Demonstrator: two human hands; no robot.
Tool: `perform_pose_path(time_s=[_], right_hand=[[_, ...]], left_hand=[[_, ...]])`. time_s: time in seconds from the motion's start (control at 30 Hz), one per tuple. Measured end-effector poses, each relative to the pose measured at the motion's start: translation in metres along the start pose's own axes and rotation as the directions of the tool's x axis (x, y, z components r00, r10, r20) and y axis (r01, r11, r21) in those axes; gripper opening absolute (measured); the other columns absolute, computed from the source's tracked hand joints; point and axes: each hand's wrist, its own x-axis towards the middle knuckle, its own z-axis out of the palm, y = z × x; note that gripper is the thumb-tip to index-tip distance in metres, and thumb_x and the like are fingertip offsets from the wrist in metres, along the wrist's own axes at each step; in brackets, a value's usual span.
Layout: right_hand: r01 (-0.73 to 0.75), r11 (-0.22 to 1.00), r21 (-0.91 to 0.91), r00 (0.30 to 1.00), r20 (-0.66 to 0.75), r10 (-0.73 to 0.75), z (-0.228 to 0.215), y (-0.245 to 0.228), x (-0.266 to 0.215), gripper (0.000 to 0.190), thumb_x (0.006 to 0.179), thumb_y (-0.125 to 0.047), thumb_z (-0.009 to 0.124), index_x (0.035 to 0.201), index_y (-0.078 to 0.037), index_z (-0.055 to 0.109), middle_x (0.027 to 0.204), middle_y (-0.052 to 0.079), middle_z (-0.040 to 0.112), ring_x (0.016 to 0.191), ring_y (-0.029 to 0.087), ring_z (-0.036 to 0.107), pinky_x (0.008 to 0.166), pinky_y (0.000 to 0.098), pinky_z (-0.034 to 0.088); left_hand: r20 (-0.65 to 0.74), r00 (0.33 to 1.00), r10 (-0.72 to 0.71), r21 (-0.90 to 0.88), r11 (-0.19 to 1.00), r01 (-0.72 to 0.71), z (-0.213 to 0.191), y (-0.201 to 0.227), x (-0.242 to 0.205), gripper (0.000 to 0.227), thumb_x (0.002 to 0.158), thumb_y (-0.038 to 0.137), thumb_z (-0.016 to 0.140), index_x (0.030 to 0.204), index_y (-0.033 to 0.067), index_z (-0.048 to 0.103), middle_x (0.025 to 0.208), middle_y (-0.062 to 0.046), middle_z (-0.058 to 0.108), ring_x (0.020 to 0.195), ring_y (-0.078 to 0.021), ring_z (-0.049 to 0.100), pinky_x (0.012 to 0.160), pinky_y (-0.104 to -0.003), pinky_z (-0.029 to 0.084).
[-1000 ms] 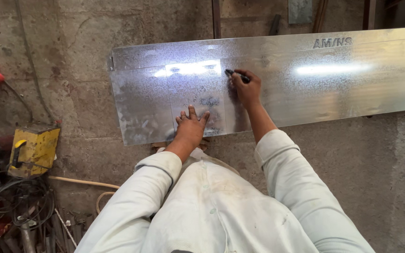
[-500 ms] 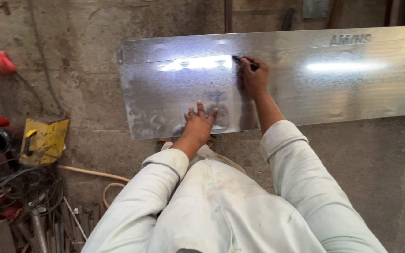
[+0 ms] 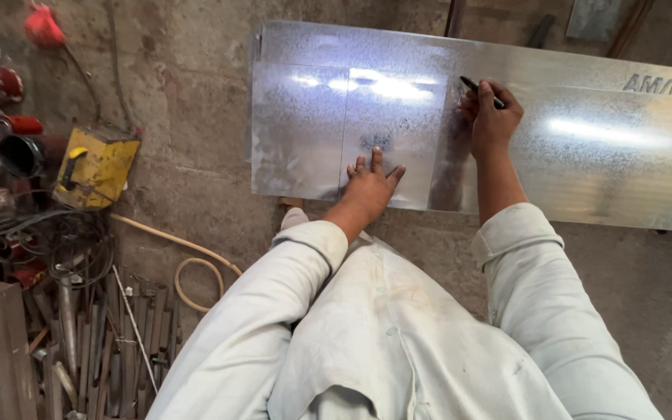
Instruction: The person uses a black marker to draw straight lines and write text on a large, flat metal sheet resting on a workbench. The person systematically marks multiple sections along the length of the sheet, creating a grid-like pattern of measurements and labels.
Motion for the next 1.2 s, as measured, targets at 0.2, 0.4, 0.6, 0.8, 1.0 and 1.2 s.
perform_pose_path(time_s=[0.2,0.4,0.6,0.8,1.0,1.2], right_hand=[[0.013,0.999,-0.031,0.999,0.039,-0.012,-0.005,0.004,0.004,0.015,0.099,-0.003,0.069,0.112,0.004,0.067,0.088,0.013,0.073,0.071,0.017,0.070,0.063,0.0286,0.060],[0.057,0.976,-0.210,0.998,0.042,-0.049,-0.001,0.008,0.000,0.015,0.102,-0.008,0.065,0.113,0.002,0.068,0.089,0.011,0.076,0.072,0.015,0.073,0.065,0.0261,0.061],[0.079,0.953,-0.293,0.992,0.118,-0.046,0.004,0.000,-0.008,0.017,0.101,-0.007,0.064,0.115,0.001,0.066,0.094,0.011,0.077,0.077,0.012,0.074,0.067,0.0236,0.059],[0.100,0.910,-0.402,0.992,0.110,-0.060,0.012,-0.009,-0.012,0.016,0.102,-0.008,0.065,0.114,0.001,0.069,0.096,0.009,0.078,0.078,0.011,0.073,0.068,0.0232,0.058],[0.188,0.870,-0.455,0.980,0.140,-0.138,0.016,-0.010,-0.014,0.017,0.102,-0.009,0.066,0.115,0.000,0.069,0.095,0.005,0.077,0.079,0.010,0.073,0.068,0.0232,0.058],[0.262,0.787,-0.558,0.965,0.175,-0.198,0.017,-0.011,-0.015,0.017,0.100,-0.009,0.068,0.114,0.000,0.071,0.092,0.006,0.076,0.077,0.010,0.071,0.069,0.0233,0.057]], left_hand=[[0.064,0.997,0.036,0.013,0.999,-0.037,-0.018,-0.001,-0.006,0.076,0.097,0.009,0.057,0.161,0.0370,0.026,0.168,-0.029,0.008,0.144,-0.0557,0.032,0.114,-0.066,0.032],[0.135,0.990,0.034,0.024,0.999,-0.037,-0.046,0.003,-0.022,0.122,0.068,0.010,0.092,0.163,0.0346,0.020,0.168,-0.029,0.006,0.146,-0.0548,0.030,0.115,-0.062,0.034],[0.152,0.988,0.036,0.038,0.998,-0.042,-0.051,0.005,-0.025,0.131,0.062,0.014,0.097,0.164,0.0352,0.017,0.168,-0.031,0.006,0.146,-0.0546,0.030,0.116,-0.060,0.035],[0.100,0.993,0.061,0.035,0.997,-0.065,-0.041,0.001,-0.022,0.118,0.072,0.014,0.091,0.163,0.0352,0.018,0.167,-0.032,0.007,0.145,-0.0562,0.032,0.114,-0.061,0.036],[0.109,0.992,0.068,0.040,0.997,-0.073,-0.038,-0.002,-0.020,0.120,0.071,0.011,0.090,0.164,0.0352,0.018,0.167,-0.032,0.006,0.145,-0.0558,0.031,0.114,-0.059,0.037],[0.141,0.988,0.061,0.029,0.997,-0.066,-0.044,-0.001,-0.023,0.125,0.067,0.012,0.093,0.164,0.0352,0.017,0.167,-0.031,0.005,0.146,-0.0551,0.030,0.115,-0.058,0.036]])
